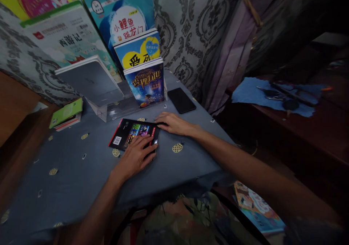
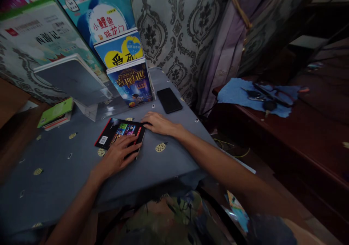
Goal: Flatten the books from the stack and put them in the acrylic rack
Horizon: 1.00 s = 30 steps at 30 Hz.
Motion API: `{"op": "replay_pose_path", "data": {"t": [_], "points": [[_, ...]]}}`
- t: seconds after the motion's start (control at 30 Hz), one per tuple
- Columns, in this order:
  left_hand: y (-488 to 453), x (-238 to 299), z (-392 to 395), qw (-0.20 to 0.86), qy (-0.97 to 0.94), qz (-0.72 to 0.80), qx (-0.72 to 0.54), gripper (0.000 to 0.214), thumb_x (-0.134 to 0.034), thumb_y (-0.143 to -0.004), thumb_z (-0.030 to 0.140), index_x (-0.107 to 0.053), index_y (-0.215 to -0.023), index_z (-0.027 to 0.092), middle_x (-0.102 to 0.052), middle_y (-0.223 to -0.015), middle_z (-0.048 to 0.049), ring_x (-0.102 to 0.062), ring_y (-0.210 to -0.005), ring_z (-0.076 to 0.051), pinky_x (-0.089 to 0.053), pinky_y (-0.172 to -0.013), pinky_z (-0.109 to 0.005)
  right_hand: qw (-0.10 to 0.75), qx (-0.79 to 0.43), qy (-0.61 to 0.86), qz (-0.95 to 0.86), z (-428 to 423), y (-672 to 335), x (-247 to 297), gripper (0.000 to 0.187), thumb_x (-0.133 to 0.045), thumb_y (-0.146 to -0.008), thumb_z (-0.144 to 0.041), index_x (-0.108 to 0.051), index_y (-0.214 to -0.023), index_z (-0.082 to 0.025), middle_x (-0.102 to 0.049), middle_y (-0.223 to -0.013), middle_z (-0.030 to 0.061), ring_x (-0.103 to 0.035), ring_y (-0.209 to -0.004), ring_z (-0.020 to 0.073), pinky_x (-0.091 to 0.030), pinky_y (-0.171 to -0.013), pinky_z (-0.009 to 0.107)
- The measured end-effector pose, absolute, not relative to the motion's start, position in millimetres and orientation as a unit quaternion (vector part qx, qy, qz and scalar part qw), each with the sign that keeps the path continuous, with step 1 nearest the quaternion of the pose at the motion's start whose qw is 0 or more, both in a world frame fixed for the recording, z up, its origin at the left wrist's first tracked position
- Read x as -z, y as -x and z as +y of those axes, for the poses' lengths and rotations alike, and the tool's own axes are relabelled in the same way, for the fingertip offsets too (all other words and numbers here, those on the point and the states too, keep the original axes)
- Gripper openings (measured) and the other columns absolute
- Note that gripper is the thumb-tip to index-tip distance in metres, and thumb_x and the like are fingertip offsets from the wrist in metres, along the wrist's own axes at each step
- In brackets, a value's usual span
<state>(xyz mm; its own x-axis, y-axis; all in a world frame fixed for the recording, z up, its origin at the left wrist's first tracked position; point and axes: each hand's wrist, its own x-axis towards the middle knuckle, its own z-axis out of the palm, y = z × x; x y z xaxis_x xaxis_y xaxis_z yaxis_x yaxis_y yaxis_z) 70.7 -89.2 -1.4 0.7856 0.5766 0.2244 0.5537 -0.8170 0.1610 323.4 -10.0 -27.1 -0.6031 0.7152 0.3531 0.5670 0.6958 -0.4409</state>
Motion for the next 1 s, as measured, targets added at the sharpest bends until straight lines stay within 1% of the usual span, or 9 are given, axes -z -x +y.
{"op": "replay_pose_path", "data": {"t": [0.13, 0.27, 0.37, 0.5, 0.6, 0.8, 0.87, 0.9, 1.0], "points": [[-66.6, 5.1, -107.2, 0.028, -0.941, 0.304, -0.143, 0.032, -0.052, -0.100, 0.031, -0.066, -0.128, 0.025, -0.062, -0.139, -0.0102, -0.053, -0.134, -0.026, -0.045, -0.112, -0.052, 0.255, -0.133, 0.370, -0.883, -11.7, -321.7, 29.2, 0.025, -0.058, -0.097, -0.021, -0.072, -0.117, -0.016, -0.074, -0.114, 0.0124, -0.065, -0.114, 0.0252, -0.052, -0.100, 0.044], [-62.5, 11.5, -116.9, 0.001, -0.940, 0.314, -0.129, 0.038, -0.052, -0.100, 0.031, -0.059, -0.137, 0.026, -0.058, -0.144, -0.0098, -0.049, -0.138, -0.025, -0.036, -0.118, -0.054, 0.264, -0.116, 0.376, -0.881, -15.8, -316.0, 31.3, 0.025, -0.059, -0.097, -0.028, -0.071, -0.114, -0.014, -0.072, -0.115, 0.0152, -0.065, -0.112, 0.0276, -0.051, -0.101, 0.047], [-58.1, 17.4, -118.6, -0.034, -0.923, 0.367, -0.108, 0.052, -0.055, -0.098, 0.044, -0.049, -0.146, 0.026, -0.050, -0.152, -0.0129, -0.041, -0.145, -0.030, -0.031, -0.118, -0.060, 0.270, -0.103, 0.382, -0.878, -18.8, -311.9, 31.2, 0.024, -0.060, -0.097, -0.031, -0.071, -0.110, -0.014, -0.072, -0.109, 0.0146, -0.065, -0.107, 0.0279, -0.051, -0.099, 0.048], [-49.4, 23.3, -119.0, -0.066, -0.892, 0.438, -0.085, 0.078, -0.056, -0.091, 0.063, -0.037, -0.154, 0.022, -0.039, -0.160, -0.0178, -0.031, -0.150, -0.036, -0.028, -0.117, -0.065, 0.264, -0.096, 0.374, -0.884, -21.7, -309.3, 27.3, 0.019, -0.060, -0.096, -0.025, -0.071, -0.103, -0.011, -0.072, -0.100, 0.0143, -0.066, -0.100, 0.0271, -0.050, -0.099, 0.046], [-41.6, 24.8, -123.3, -0.074, -0.898, 0.429, -0.063, 0.084, -0.054, -0.088, 0.069, -0.034, -0.156, 0.023, -0.038, -0.160, -0.0183, -0.030, -0.150, -0.036, -0.025, -0.118, -0.064, 0.270, -0.115, 0.352, -0.889, -25.2, -307.5, 22.3, 0.018, -0.057, -0.096, -0.022, -0.071, -0.092, -0.013, -0.072, -0.091, 0.0114, -0.065, -0.092, 0.0245, -0.051, -0.093, 0.043], [-30.6, 19.3, -158.5, -0.086, -0.920, 0.382, -0.037, 0.104, -0.060, -0.076, 0.080, -0.032, -0.157, 0.022, -0.037, -0.160, -0.0202, -0.033, -0.149, -0.038, -0.025, -0.118, -0.064, 0.291, -0.181, 0.264, -0.901, -36.6, -296.6, 18.5, 0.031, -0.052, -0.099, -0.024, -0.066, -0.073, -0.016, -0.067, -0.077, 0.0070, -0.060, -0.081, 0.0202, -0.049, -0.086, 0.037], [-30.3, 17.5, -176.2, -0.092, -0.924, 0.370, -0.033, 0.101, -0.063, -0.077, 0.076, -0.032, -0.157, 0.022, -0.039, -0.159, -0.0191, -0.035, -0.148, -0.037, -0.025, -0.119, -0.063, 0.290, -0.187, 0.253, -0.904, -39.8, -292.5, 20.3, 0.032, -0.052, -0.099, -0.026, -0.065, -0.072, -0.016, -0.066, -0.078, 0.0063, -0.059, -0.080, 0.0199, -0.049, -0.086, 0.038], [-30.7, 17.2, -184.8, -0.095, -0.925, 0.367, -0.033, 0.093, -0.063, -0.082, 0.070, -0.033, -0.157, 0.022, -0.040, -0.159, -0.0174, -0.037, -0.147, -0.036, -0.025, -0.119, -0.062, 0.289, -0.187, 0.256, -0.903, -41.0, -291.0, 21.4, 0.032, -0.051, -0.100, -0.027, -0.066, -0.073, -0.017, -0.065, -0.078, 0.0063, -0.059, -0.081, 0.0200, -0.050, -0.086, 0.038], [-33.4, 18.3, -204.0, -0.113, -0.923, 0.361, -0.068, 0.060, -0.056, -0.095, 0.036, -0.042, -0.152, 0.024, -0.053, -0.151, -0.0109, -0.046, -0.142, -0.028, -0.020, -0.123, -0.056, 0.296, -0.186, 0.274, -0.896, -42.5, -288.8, 24.1, 0.026, -0.051, -0.099, -0.027, -0.069, -0.084, -0.015, -0.068, -0.086, 0.0086, -0.061, -0.088, 0.0220, -0.051, -0.088, 0.041]]}}
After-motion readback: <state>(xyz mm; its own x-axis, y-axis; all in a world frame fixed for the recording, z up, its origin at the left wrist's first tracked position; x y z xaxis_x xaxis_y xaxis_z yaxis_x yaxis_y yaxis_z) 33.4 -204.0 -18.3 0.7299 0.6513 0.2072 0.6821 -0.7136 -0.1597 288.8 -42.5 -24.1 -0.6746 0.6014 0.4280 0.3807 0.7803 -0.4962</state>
